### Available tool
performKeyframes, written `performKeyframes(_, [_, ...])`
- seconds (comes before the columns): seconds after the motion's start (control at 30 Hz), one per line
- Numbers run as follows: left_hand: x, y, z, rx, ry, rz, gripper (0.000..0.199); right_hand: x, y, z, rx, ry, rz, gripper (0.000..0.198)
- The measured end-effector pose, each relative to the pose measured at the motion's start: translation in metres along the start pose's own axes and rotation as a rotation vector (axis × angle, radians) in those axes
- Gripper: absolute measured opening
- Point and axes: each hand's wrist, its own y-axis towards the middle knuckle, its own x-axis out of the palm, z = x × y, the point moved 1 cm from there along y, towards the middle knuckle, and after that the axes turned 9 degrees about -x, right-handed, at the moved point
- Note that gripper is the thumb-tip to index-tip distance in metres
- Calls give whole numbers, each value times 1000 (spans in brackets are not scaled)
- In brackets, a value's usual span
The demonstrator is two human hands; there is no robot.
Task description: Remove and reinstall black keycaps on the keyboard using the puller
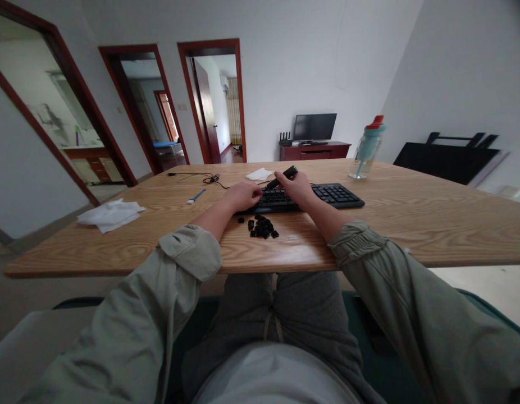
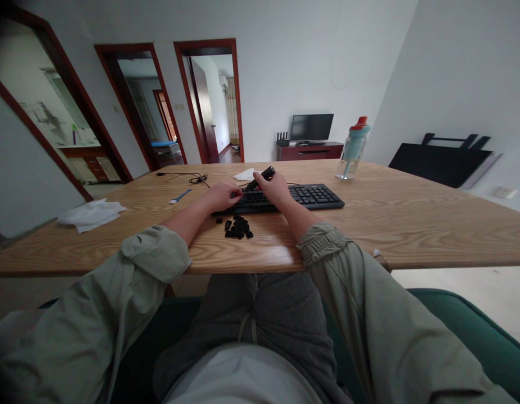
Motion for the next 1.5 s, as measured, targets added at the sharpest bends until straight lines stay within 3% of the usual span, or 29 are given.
performKeyframes(0.87, [4, 9, 0, -7, 7, -21, 30, 2, 8, 6, -14, -55, 32, 53])
performKeyframes(1.5, [3, 6, -1, 28, 17, -19, 28, -3, -2, -13, -113, -165, -9, 50])
